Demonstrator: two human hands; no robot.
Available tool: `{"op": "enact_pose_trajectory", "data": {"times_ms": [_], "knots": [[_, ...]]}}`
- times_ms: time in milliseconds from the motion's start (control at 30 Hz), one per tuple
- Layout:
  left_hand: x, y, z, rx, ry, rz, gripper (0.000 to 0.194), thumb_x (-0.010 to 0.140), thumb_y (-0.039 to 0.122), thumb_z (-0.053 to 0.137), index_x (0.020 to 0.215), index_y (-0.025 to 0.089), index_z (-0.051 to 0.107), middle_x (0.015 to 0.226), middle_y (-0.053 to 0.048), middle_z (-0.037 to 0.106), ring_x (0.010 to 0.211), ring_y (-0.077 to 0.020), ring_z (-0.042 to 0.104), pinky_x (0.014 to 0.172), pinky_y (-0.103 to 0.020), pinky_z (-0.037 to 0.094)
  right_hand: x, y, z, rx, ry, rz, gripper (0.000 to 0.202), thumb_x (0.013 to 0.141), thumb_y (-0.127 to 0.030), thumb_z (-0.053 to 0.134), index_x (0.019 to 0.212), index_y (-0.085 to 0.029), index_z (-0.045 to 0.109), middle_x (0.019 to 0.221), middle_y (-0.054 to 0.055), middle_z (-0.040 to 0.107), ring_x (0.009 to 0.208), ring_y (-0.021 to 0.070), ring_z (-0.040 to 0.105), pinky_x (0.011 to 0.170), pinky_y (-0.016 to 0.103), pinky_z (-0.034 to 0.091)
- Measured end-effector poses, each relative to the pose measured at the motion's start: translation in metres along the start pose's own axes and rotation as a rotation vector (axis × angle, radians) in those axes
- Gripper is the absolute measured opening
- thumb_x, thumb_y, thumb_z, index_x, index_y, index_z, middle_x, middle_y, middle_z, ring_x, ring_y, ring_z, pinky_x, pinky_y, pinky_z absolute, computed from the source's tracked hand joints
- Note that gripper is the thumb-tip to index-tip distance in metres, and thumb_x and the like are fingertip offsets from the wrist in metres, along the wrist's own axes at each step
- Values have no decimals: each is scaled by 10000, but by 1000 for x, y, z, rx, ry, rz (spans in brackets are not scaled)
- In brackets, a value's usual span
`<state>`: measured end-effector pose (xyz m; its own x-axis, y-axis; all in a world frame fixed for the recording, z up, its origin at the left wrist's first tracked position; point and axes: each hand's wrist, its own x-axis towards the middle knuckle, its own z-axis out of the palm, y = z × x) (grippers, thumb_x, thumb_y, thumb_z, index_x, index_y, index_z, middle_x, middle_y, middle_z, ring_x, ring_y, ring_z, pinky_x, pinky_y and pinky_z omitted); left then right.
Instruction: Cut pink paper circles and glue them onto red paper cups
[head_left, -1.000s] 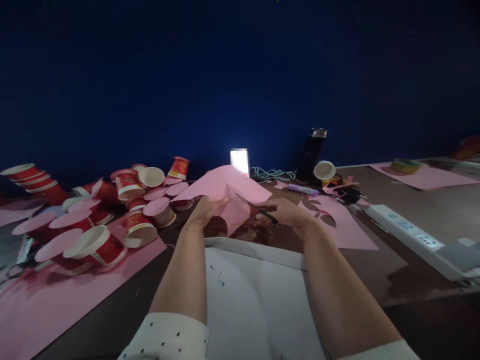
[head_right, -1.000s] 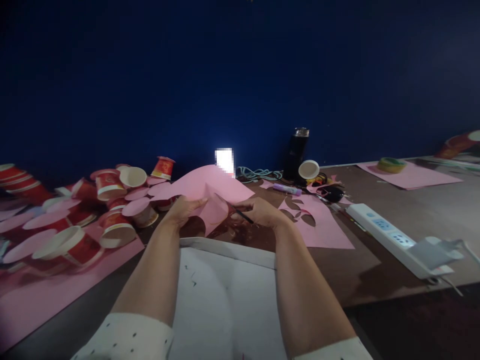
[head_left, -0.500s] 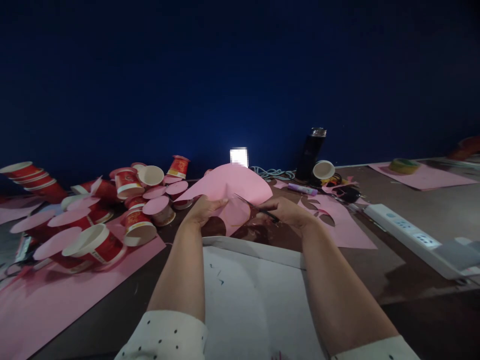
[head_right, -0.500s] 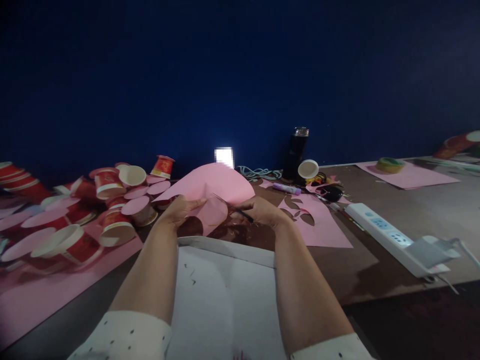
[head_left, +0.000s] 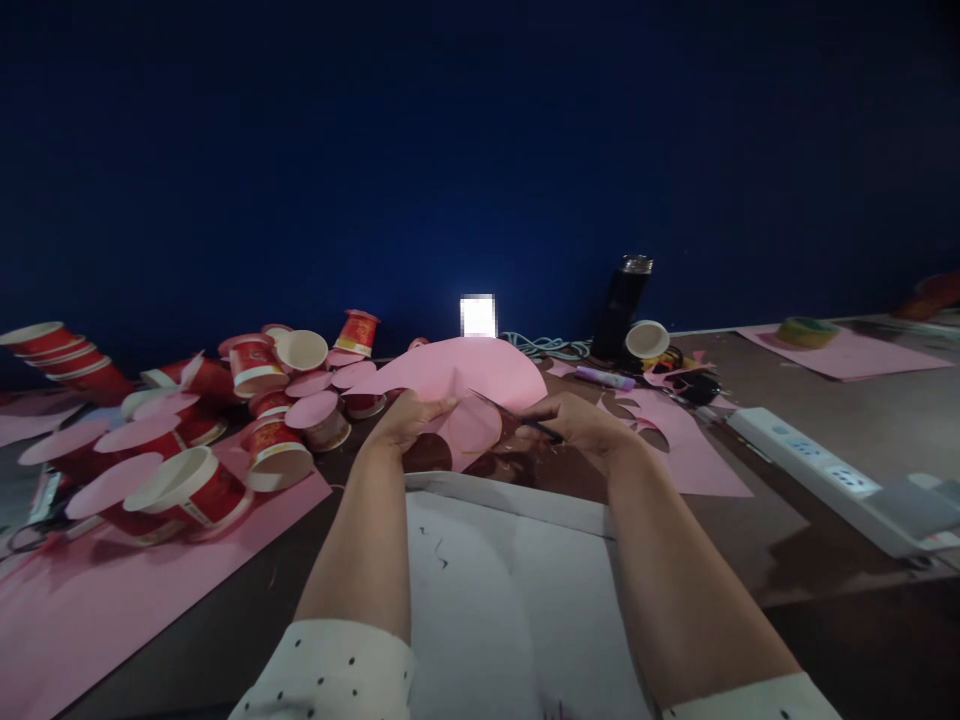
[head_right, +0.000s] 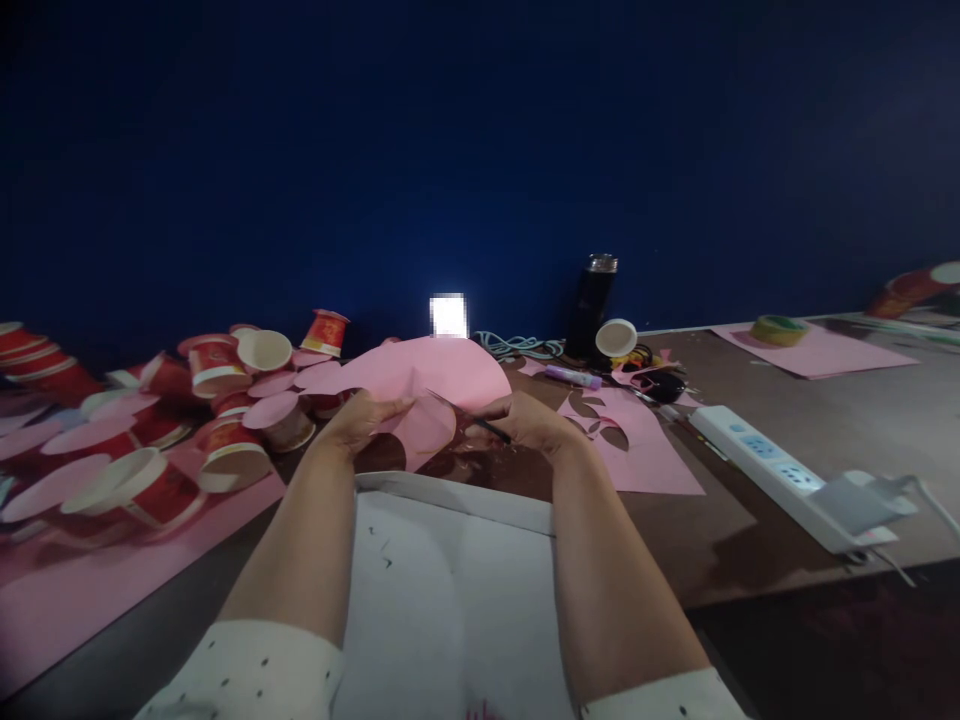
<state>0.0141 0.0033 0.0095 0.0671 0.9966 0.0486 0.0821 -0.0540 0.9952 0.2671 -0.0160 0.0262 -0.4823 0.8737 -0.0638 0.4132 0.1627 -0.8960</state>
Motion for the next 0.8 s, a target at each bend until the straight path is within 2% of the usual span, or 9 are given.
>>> {"op": "enact_pose_trajectory", "data": {"times_ms": [267, 433, 633, 700, 800], "knots": [[-4, 6, 1, 4, -10, -38, 296, 570, 378, 787, 715, 127, 729, 625, -33, 650, 590, -153, 557, 595, -266, 440, -2, 0, 0, -18, 6, 14, 518, 647, -554, 684, 977, -158, 736, 677, 25, 621, 586, 117, 455, 553, 248, 354], [-1, 0, -3, 47, -18, -62, 355, 569, 399, 785, 752, 101, 726, 698, -64, 670, 624, -171, 581, 614, -288, 447, -2, 3, -2, -11, 2, 11, 449, 654, -524, 693, 961, -201, 746, 683, 11, 645, 585, 114, 466, 552, 242, 346], [0, -3, 0, -121, -85, -54, 373, 554, 327, 813, 824, 90, 714, 827, -105, 701, 769, -221, 633, 717, -321, 487, 1, 8, -4, 5, -11, 5, 443, 623, -472, 723, 971, -198, 746, 710, 18, 668, 590, 114, 494, 530, 229, 355], [0, 0, 2, -192, -89, -59, 361, 570, 311, 812, 844, 100, 704, 809, -90, 701, 775, -208, 638, 737, -308, 496, 2, 9, -2, 67, 2, 14, 434, 614, -456, 731, 952, -184, 748, 701, 17, 662, 575, 103, 493, 516, 219, 358], [3, 1, 3, -377, -35, -28, 391, 632, 344, 779, 948, 146, 663, 806, -48, 689, 754, -160, 643, 741, -278, 511, 4, 7, 2, 253, 66, 27, 416, 600, -440, 745, 903, -154, 740, 660, 14, 638, 545, 92, 492, 498, 213, 379]]}}
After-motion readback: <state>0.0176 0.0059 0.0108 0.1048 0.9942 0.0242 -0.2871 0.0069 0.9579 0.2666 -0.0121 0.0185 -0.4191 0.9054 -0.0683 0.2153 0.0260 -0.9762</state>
